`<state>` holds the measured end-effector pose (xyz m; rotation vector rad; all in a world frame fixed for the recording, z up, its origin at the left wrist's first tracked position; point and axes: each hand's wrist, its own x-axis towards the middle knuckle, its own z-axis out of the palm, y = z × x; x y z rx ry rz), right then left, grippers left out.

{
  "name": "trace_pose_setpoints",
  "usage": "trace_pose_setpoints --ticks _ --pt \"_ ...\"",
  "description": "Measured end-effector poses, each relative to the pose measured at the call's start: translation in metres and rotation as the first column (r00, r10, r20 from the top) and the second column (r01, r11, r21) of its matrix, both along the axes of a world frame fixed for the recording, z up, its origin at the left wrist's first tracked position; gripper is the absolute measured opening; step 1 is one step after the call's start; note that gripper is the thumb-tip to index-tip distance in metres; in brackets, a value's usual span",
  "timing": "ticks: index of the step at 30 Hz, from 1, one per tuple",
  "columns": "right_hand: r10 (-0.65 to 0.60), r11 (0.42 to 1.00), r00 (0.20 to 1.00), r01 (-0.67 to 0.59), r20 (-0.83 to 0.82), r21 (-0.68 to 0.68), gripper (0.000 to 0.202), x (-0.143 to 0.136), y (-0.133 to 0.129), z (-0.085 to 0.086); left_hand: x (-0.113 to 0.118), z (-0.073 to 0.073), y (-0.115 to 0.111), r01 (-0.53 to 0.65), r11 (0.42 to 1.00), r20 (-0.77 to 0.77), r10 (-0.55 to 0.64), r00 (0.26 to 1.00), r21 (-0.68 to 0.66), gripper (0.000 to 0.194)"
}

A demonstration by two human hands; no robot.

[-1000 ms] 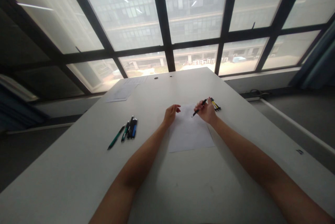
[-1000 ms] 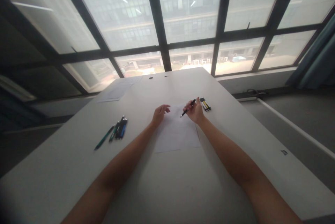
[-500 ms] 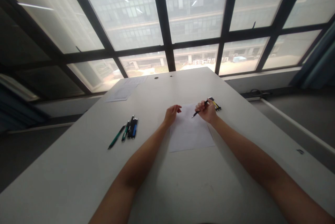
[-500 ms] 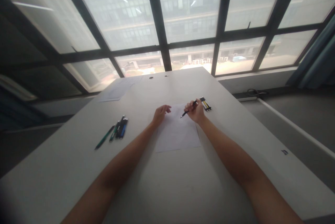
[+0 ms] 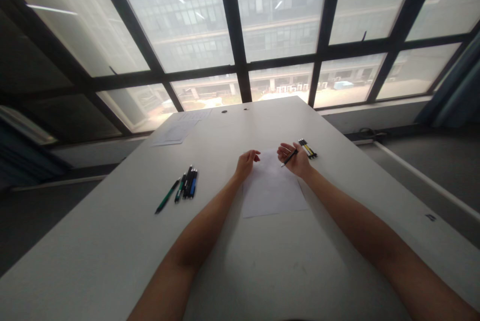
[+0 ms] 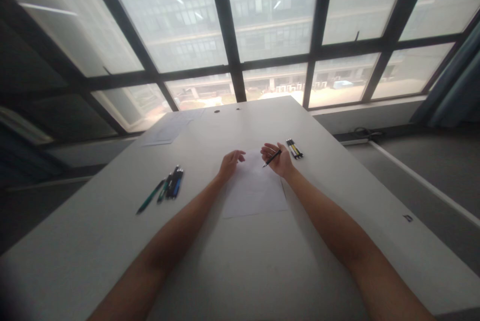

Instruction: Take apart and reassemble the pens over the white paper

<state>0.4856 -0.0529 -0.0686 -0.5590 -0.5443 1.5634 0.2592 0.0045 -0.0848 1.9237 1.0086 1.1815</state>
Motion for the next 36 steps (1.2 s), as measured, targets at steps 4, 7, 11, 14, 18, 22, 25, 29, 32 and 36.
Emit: trace_pose_setpoints --ticks 4,7,11,14,18,22,25,29,32,36 --pt "0.056 0.998 0.996 -0.053 -0.074 0.044 0.05 0.006 0.0 -0.003 0.0 0.0 0.0 -0.006 1.0 0.004 0.006 1.0 0.005 0.056" --pt "-0.023 0.999 0.999 0.023 -0.03 0.022 0.058 0.007 0.003 -0.004 0.0 0.0 0.0 -0.009 1.0 -0.001 0.009 1.0 0.001 0.055" --pt "-0.129 0.99 0.989 0.132 0.066 -0.055 0.062 0.003 0.006 -0.004 0.0 -0.001 0.001 -0.011 1.0 0.002 0.011 1.0 0.012 0.052" --pt "-0.145 0.987 0.978 0.153 0.151 -0.043 0.052 0.001 0.005 -0.005 0.0 -0.002 0.001 -0.011 1.0 0.008 0.011 1.0 0.015 0.051" --pt "-0.201 0.98 0.937 0.194 0.284 0.053 0.037 -0.003 0.007 -0.011 0.0 -0.002 0.001 -0.012 1.0 0.008 0.011 1.0 0.011 0.051" --pt "-0.358 0.933 0.847 0.337 0.392 0.124 0.044 -0.007 0.01 -0.016 0.0 -0.002 0.001 -0.007 1.0 -0.001 0.007 1.0 0.019 0.051" --pt "-0.434 0.901 0.764 0.379 0.478 0.212 0.04 -0.01 0.01 -0.016 0.0 -0.002 0.001 -0.006 1.0 -0.009 0.006 1.0 0.025 0.051" --pt "-0.498 0.867 0.644 0.363 0.581 0.341 0.038 -0.015 0.008 -0.016 0.0 -0.002 0.001 -0.004 1.0 -0.019 0.004 1.0 0.03 0.052" --pt "-0.525 0.849 0.564 0.293 0.637 0.44 0.036 -0.02 0.006 -0.018 0.0 -0.001 0.001 -0.002 1.0 -0.027 0.003 1.0 0.031 0.052" --pt "-0.506 0.86 0.465 0.204 0.727 0.468 0.033 -0.024 0.002 -0.02 0.001 0.001 -0.001 -0.005 0.999 -0.049 0.007 0.999 0.037 0.054"
